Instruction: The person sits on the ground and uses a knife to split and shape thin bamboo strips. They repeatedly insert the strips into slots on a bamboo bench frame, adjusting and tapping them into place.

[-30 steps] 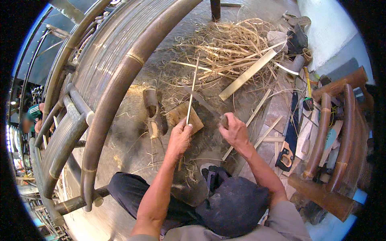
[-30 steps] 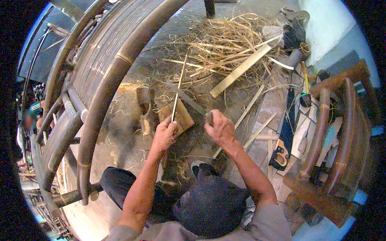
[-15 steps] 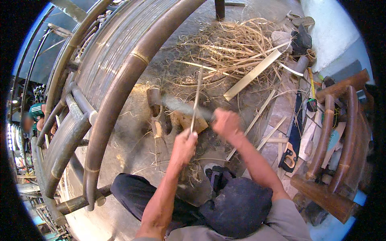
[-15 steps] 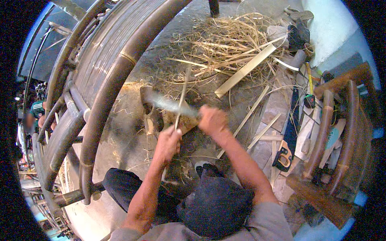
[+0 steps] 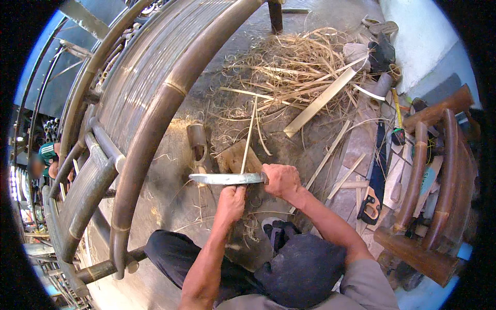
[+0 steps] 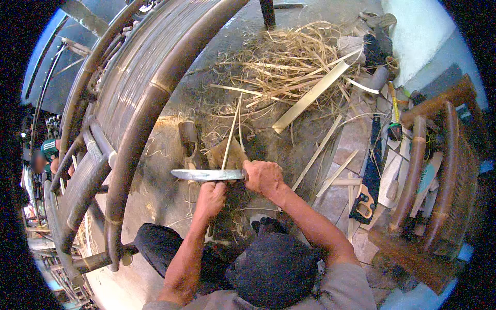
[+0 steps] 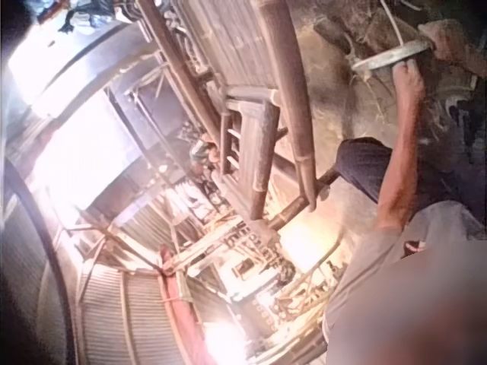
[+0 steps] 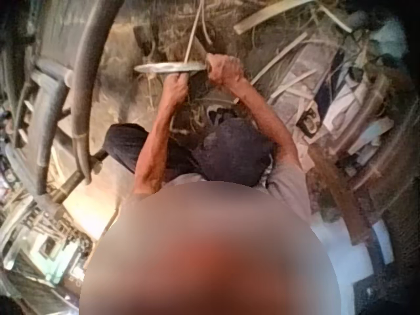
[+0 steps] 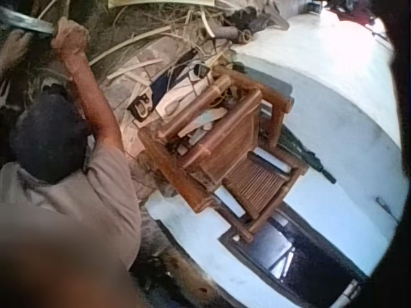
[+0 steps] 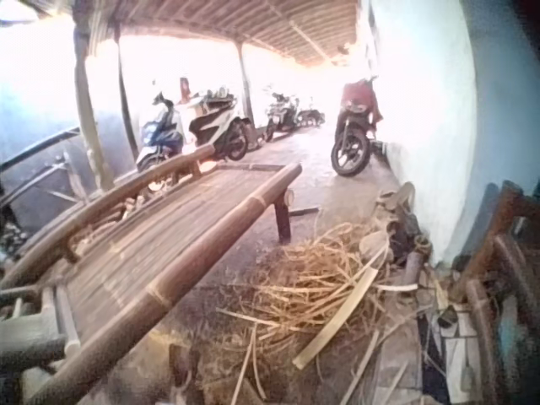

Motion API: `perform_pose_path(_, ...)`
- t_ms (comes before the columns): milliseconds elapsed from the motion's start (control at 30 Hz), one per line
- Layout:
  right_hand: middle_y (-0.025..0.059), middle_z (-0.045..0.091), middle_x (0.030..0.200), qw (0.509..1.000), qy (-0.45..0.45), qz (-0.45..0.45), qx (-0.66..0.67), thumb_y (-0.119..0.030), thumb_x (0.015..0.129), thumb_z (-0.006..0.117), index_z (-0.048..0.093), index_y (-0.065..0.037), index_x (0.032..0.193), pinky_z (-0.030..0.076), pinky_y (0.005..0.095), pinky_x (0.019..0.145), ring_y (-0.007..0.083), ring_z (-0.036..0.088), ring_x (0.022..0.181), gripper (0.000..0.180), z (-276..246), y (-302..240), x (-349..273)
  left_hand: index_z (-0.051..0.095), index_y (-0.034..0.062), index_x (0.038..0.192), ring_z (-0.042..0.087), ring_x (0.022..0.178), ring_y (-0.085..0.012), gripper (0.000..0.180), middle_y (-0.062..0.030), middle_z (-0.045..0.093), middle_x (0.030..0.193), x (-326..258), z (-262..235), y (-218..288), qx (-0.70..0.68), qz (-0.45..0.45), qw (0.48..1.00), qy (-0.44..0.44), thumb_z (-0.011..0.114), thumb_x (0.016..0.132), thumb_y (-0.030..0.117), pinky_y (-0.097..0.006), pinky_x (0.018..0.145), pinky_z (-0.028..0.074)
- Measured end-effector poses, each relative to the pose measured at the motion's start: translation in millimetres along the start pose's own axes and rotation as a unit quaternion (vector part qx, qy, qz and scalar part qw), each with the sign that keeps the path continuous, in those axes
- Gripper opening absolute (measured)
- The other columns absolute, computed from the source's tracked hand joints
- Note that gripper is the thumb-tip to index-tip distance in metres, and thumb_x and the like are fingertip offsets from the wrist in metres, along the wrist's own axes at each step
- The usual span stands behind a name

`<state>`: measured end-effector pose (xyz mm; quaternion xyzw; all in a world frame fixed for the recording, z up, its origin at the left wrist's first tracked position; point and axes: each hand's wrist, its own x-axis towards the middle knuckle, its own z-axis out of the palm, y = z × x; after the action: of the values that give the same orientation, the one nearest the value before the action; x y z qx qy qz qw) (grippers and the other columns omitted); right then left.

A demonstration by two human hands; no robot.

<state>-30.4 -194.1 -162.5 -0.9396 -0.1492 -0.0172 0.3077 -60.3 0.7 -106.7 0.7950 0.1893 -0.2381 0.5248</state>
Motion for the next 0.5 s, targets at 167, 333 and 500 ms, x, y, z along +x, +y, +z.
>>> perform_pose_path(167, 0.0185, 0.068, 0.074, 0.998, 0.000, 0.048, -0.049, -0.025, 0.077, 0.068, 0.060, -0.007, 0.082, 0.054, 0.0530, 0.066, 0.0426, 0.068, 0.073, 0.020, -21, 23, 29, 0.066, 0.0048, 0.102, 0.045, 0.056, -0.0069, 0.029, 0.0041, 0.052, 0.069, -43, -19, 20, -0.059, -0.016, 0.998, -0.023, 0.056, 0.104, 0.032, -0.026, 0.049, 0.036)
perform_pose_path(333, 0.0216, 0.072, 0.083, 0.977, 0.003, 0.179, -0.114, -0.033, 0.080, 0.070, 0.067, -0.008, 0.087, 0.058, 0.0525, 0.070, 0.0424, 0.072, 0.080, 0.026, -75, 83, 57, 0.058, 0.0057, 0.140, 0.041, 0.062, -0.0049, 0.040, 0.0058, 0.047, 0.073, -106, -31, 23, -0.024, -0.029, 0.997, -0.065, 0.053, 0.106, 0.028, -0.024, 0.053, 0.035)
perform_pose_path(500, 0.0212, 0.073, 0.086, 0.978, -0.044, 0.133, -0.155, -0.031, 0.079, 0.067, 0.067, -0.008, 0.087, 0.058, 0.0532, 0.071, 0.0441, 0.071, 0.081, 0.024, -62, 82, 28, 0.058, 0.0039, 0.137, 0.040, 0.064, -0.0052, 0.038, 0.0060, 0.045, 0.073, -99, -37, 11, -0.028, -0.007, 0.996, -0.089, 0.051, 0.107, 0.026, -0.023, 0.056, 0.035)
